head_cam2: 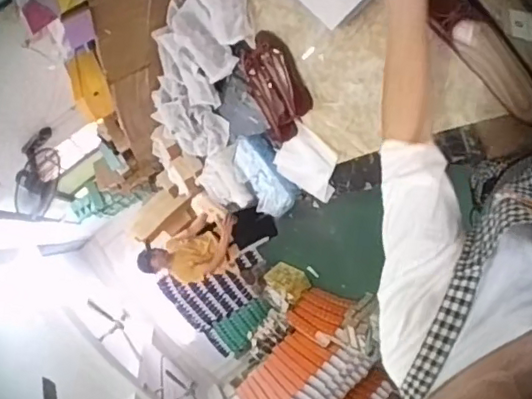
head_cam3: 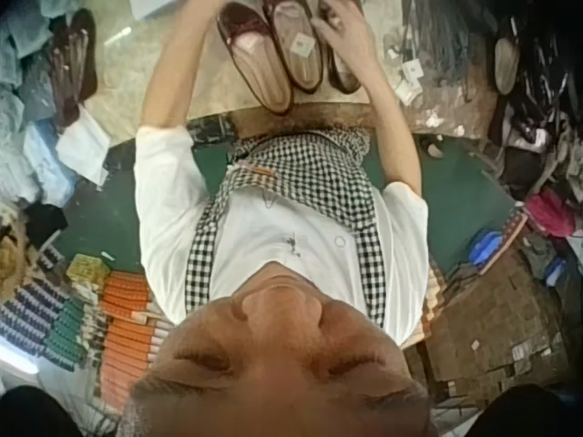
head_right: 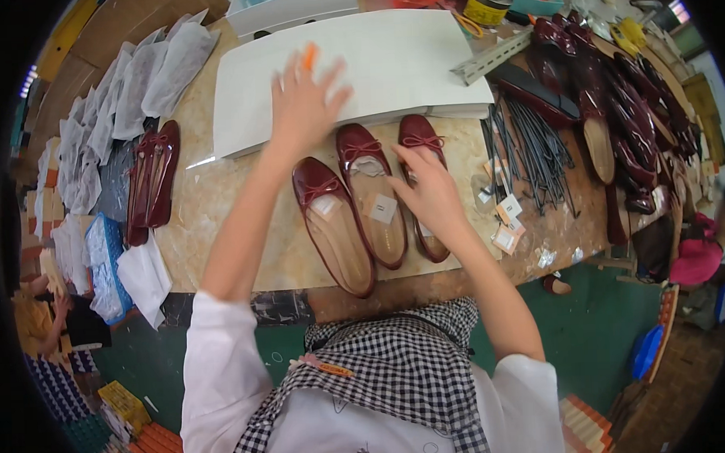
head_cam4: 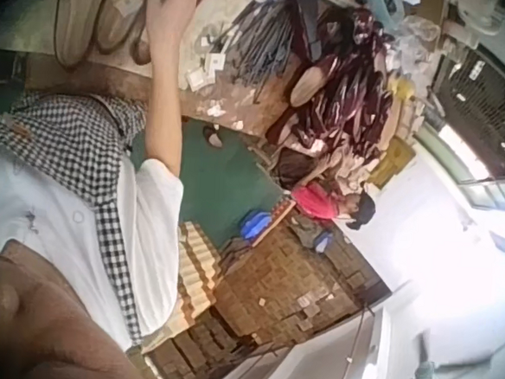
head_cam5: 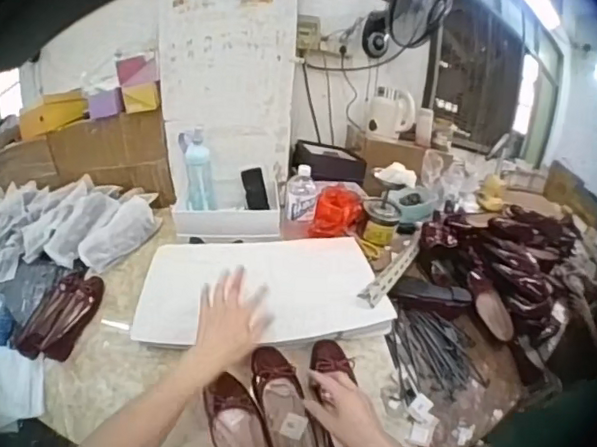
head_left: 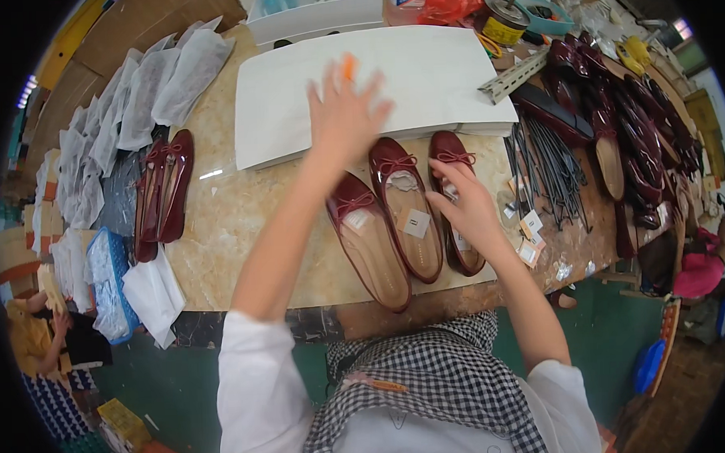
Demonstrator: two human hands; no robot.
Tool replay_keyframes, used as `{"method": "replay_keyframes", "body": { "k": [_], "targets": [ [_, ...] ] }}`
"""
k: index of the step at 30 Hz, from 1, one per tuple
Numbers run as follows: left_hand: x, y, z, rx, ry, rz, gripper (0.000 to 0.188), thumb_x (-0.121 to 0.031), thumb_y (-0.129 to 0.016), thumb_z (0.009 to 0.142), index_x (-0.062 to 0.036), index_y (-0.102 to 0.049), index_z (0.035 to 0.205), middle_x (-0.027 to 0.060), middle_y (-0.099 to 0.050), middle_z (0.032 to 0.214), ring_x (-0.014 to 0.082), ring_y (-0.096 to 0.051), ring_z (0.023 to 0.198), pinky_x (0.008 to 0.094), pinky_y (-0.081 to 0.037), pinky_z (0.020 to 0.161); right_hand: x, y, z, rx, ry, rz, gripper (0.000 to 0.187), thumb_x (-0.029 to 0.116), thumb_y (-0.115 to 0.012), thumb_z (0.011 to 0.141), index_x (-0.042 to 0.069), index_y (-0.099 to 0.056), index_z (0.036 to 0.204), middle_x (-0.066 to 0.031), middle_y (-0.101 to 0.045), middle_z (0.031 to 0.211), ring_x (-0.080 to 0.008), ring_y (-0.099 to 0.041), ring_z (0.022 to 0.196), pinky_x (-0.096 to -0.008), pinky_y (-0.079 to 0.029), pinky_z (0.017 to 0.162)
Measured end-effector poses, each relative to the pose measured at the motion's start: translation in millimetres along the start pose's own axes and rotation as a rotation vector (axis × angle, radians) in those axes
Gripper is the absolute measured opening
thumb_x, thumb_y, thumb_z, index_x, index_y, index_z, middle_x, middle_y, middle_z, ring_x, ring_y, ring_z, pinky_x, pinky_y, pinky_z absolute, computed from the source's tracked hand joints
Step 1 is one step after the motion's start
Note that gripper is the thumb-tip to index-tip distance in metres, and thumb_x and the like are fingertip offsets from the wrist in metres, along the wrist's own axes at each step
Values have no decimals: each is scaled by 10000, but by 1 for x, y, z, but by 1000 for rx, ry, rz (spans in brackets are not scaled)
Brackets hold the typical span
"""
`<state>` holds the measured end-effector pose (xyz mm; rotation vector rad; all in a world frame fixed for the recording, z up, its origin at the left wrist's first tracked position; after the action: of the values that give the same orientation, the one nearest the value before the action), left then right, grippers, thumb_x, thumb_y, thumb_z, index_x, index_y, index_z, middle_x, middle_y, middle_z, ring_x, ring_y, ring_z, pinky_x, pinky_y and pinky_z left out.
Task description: The person wipes the exterior of maroon patent leather flats with a white cloth. They handle the shoes one at a time, turning them over to clean different sides, and place them on a table. The person also inserts small white paper inserts into the shoes.
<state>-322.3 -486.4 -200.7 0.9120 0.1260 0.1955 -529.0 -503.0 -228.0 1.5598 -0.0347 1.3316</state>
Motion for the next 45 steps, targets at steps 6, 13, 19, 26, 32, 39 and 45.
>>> {"method": "replay_keyframes", "body": {
  "k": [6, 13, 19, 26, 32, 39, 45],
  "targets": [
    [47, -79, 4, 276, 285, -58, 426, -334, -567, 859, -185, -536, 1257, 172, -484, 1237, 350, -442, 1171, 534, -380, 939, -4, 24, -41, 0, -46, 77, 433, 54, -651, 798, 27, -545, 1217, -131, -576, 1103, -267, -586, 963, -348, -470, 816],
    [-108, 72, -51, 307, -175, -763, 120, -186, -649, 675, -80, -601, 707, 139, -556, 814, 308, -551, 787, 444, -467, 786, -20, 24, -61, -217, -510, 1257, 485, 116, -566, 890, 42, -424, 1347, -137, -538, 1228, -214, -563, 1076, -358, -485, 905],
    [-96, 120, -91, 1, -73, -1133, 221, -168, -691, 669, -124, -671, 885, 154, -602, 1046, 295, -551, 1036, 512, -344, 990, 11, -12, -89, 316, -629, 1495, 598, 139, -626, 828, 29, -374, 1359, -137, -505, 1293, -233, -526, 1164, -359, -457, 966],
    [-58, 87, -127, 112, 541, -1059, 455, -101, -540, 843, -33, -416, 1276, 169, -529, 1131, 314, -542, 1000, 333, -426, 881, 101, -4, -64, 376, 286, 149, 771, 66, -701, 724, 19, -327, 1397, -182, -324, 1443, -319, -340, 1330, -388, -261, 1102],
    [-46, 66, -158, 450, 544, -836, 520, -357, -491, 908, 48, -505, 1234, 219, -544, 1192, 335, -452, 1196, 412, -309, 1037, 11, -14, -30, 113, -213, 507, 407, 37, -695, 751, 22, -601, 1146, -116, -618, 1148, -249, -630, 968, -305, -502, 802],
    [-102, 83, -190, 531, 82, -360, 697, -560, -561, 796, 64, -589, 1103, 251, -528, 1203, 382, -424, 1216, 539, -199, 1077, 40, -72, -19, 249, 131, 122, 208, 76, -675, 709, 23, -685, 909, -71, -516, 887, -223, -549, 881, -341, -448, 747],
    [-119, 76, -197, 759, 23, -212, 697, -572, -562, 791, 45, -600, 1114, 211, -554, 1166, 349, -430, 1200, 524, -189, 1081, 58, -138, -2, 242, 448, -682, 355, 157, -686, 668, 18, -650, 993, -77, -502, 907, -260, -540, 889, -380, -444, 765]
  ]
}}
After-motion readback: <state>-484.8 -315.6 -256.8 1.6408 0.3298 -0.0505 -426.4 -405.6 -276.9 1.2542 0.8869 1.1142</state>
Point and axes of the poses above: each hand's wrist, its own z-axis towards the middle knuckle, its own y-axis out of the back of the hand, x = y × z, the point moved 5 cm from there along z, towards the middle knuckle
